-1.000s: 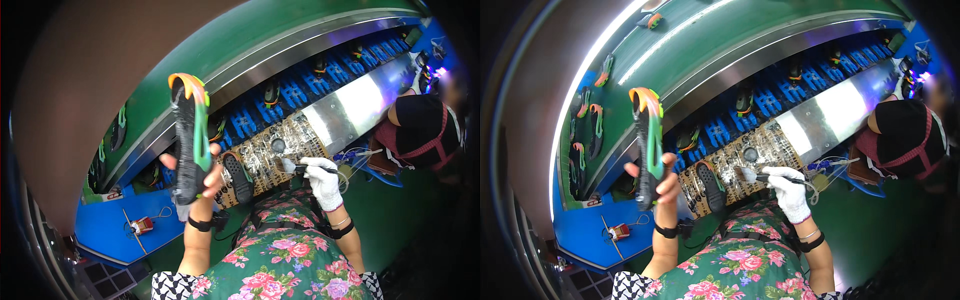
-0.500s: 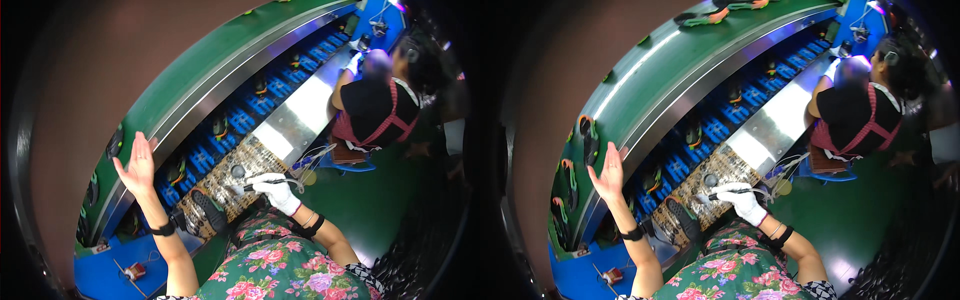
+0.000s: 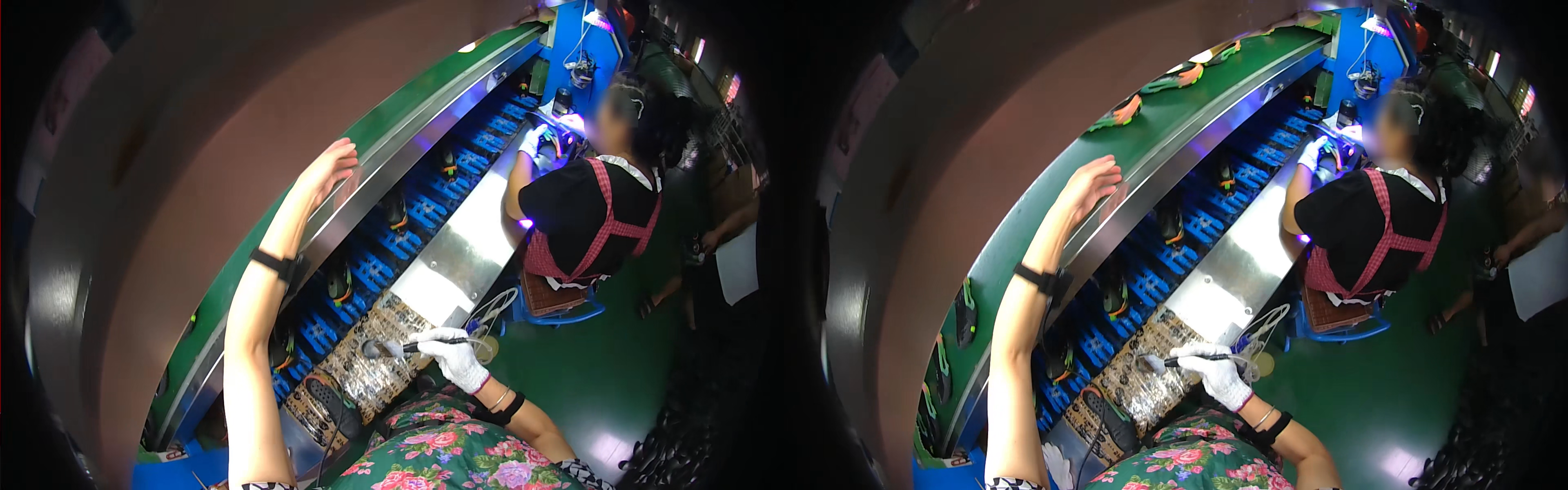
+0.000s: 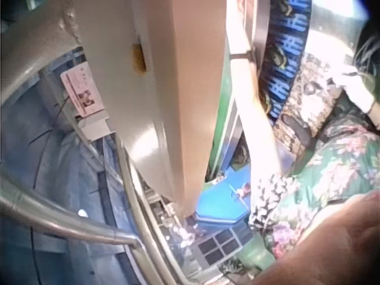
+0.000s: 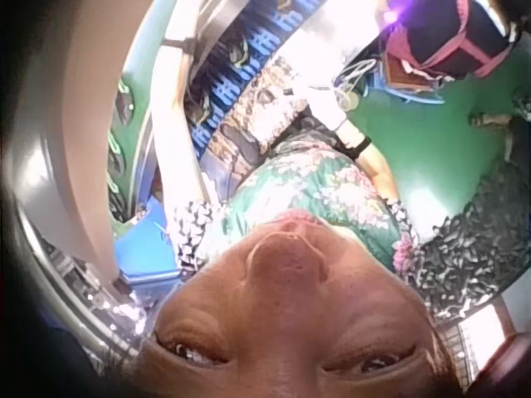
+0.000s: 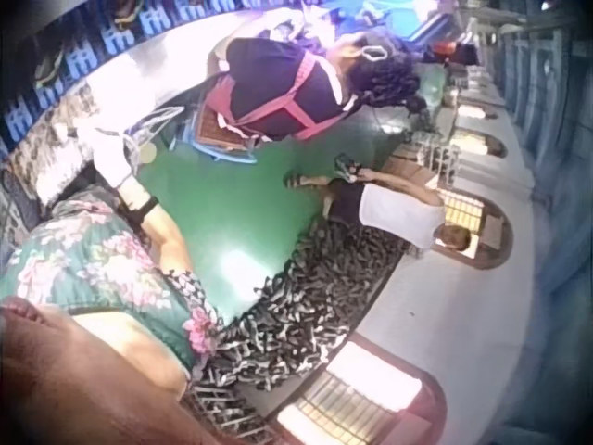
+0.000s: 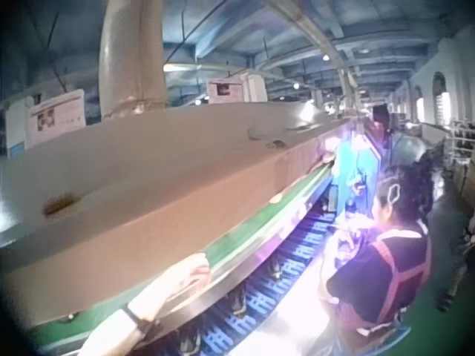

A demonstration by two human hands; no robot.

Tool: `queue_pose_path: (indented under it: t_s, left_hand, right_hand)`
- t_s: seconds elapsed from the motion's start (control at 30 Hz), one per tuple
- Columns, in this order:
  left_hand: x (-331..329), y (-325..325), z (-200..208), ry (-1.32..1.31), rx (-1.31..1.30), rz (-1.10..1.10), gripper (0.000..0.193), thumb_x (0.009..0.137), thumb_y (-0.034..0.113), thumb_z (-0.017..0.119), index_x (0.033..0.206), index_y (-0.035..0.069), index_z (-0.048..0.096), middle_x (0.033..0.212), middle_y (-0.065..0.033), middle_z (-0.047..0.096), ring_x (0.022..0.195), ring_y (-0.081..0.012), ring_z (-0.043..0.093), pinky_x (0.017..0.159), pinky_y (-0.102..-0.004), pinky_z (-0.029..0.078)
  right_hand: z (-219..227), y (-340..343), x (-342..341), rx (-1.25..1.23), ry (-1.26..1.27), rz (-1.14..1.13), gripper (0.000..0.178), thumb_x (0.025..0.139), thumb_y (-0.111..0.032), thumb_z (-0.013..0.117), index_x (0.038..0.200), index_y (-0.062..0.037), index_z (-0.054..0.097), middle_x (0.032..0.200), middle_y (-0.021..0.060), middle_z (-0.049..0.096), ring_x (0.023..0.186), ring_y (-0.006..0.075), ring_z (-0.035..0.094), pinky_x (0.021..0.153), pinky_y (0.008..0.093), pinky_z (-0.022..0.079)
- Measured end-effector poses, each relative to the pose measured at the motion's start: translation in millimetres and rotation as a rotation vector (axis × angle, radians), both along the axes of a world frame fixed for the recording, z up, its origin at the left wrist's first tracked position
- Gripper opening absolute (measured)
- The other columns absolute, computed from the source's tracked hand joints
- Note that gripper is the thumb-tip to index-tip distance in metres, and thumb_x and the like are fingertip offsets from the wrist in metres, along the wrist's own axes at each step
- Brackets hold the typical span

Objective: Applying glue or adhesive to the bottom of shoe soles using a brush tool.

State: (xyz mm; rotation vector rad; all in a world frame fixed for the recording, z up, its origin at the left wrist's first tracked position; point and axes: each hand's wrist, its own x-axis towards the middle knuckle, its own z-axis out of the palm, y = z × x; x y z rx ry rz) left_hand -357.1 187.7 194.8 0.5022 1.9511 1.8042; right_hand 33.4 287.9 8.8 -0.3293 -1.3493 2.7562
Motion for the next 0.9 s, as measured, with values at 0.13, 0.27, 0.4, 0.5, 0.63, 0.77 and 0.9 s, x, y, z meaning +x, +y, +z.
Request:
queue_pose_path:
  t_s: [0.13, 0.27, 0.4, 0.5, 0.63, 0.77, 0.9]
  left_hand:
    - [-80.6, 65.4, 3.3, 0.194, -0.42, 0.033, 0.084, 0.096, 0.035, 0.065, 0.161, 0.005, 0.02, 0.144, -0.0167, 0.052, 0.117, -0.0267, 0.06, 0.096, -0.0374, 0.049]
    - [-130.2, 98.3, 12.4, 0.3, -0.548, 0.107, 0.1, 0.094, 0.037, 0.066, 0.163, 0.013, -0.002, 0.122, -0.0202, 0.061, 0.069, -0.0202, 0.069, 0.054, -0.03, 0.058]
    - [-145.5, 100.0, 9.9, 0.313, -0.543, 0.198, 0.05, 0.095, 0.039, 0.066, 0.133, 0.01, 0.051, 0.097, -0.0106, 0.06, 0.057, -0.0207, 0.067, 0.05, -0.0294, 0.059]
    - [-145.1, 70.8, 11.5, 0.345, -0.469, 0.19, 0.045, 0.092, 0.046, 0.071, 0.113, 0.007, 0.061, 0.1, -0.0071, 0.064, 0.063, -0.0204, 0.069, 0.055, -0.0295, 0.061]
    - [-100.6, -3.8, 19.3, 0.322, -0.262, 0.119, 0.036, 0.097, 0.04, 0.068, 0.111, 0.008, 0.062, 0.117, -0.0063, 0.058, 0.115, -0.0175, 0.06, 0.091, -0.0366, 0.059]
    - [-5.7, -85.9, 14.4, 0.28, -0.125, 0.145, 0.037, 0.101, 0.039, 0.063, 0.116, 0.005, 0.062, 0.129, -0.0073, 0.057, 0.123, -0.018, 0.056, 0.103, -0.044, 0.053]
    - [148.7, -169.0, -1.0, 0.402, -0.002, 0.339, 0.036, 0.105, 0.038, 0.057, 0.111, 0.003, 0.063, 0.112, -0.0088, 0.061, 0.11, -0.0166, 0.061, 0.1, -0.0404, 0.053]
  right_hand:
    - [8.8, 22.6, 10.7, 0.02, -0.073, 0.018, 0.018, 0.086, 0.005, 0.07, 0.103, 0.0028, 0.076, 0.108, 0.0131, 0.076, 0.098, 0.0185, 0.071, 0.089, 0.0296, 0.056]
    - [-7.5, 36.0, 24.2, 0.192, 0.026, -0.022, 0.017, 0.087, 0.0, 0.072, 0.104, 0.0021, 0.076, 0.107, 0.0114, 0.076, 0.101, 0.0162, 0.07, 0.093, 0.0285, 0.054]
    - [-21.5, 43.8, 30.9, 0.145, 0.06, -0.072, 0.015, 0.088, -0.005, 0.074, 0.102, 0.0008, 0.076, 0.108, 0.0093, 0.076, 0.101, 0.015, 0.07, 0.095, 0.0285, 0.053]
    - [-19.8, 43.8, 30.7, 0.144, 0.091, -0.053, 0.016, 0.089, -0.003, 0.072, 0.104, -0.0005, 0.077, 0.109, 0.0102, 0.076, 0.102, 0.0156, 0.07, 0.095, 0.0296, 0.053]
    - [-27.5, 28.3, 24.8, 0.125, 0.137, 0.008, 0.017, 0.088, 0.0, 0.072, 0.104, 0.0012, 0.076, 0.11, 0.0128, 0.075, 0.104, 0.019, 0.07, 0.095, 0.0322, 0.054]
    - [-39.5, 9.1, 25.2, 0.047, 0.169, 0.057, 0.017, 0.088, 0.001, 0.071, 0.104, 0.0022, 0.075, 0.109, 0.0136, 0.075, 0.105, 0.02, 0.07, 0.097, 0.0326, 0.054]
    - [-52.6, -13.5, 38.3, 0.177, 0.263, 0.018, 0.019, 0.086, 0.002, 0.072, 0.104, 0.0036, 0.076, 0.107, 0.0145, 0.076, 0.097, 0.0203, 0.072, 0.09, 0.0332, 0.056]
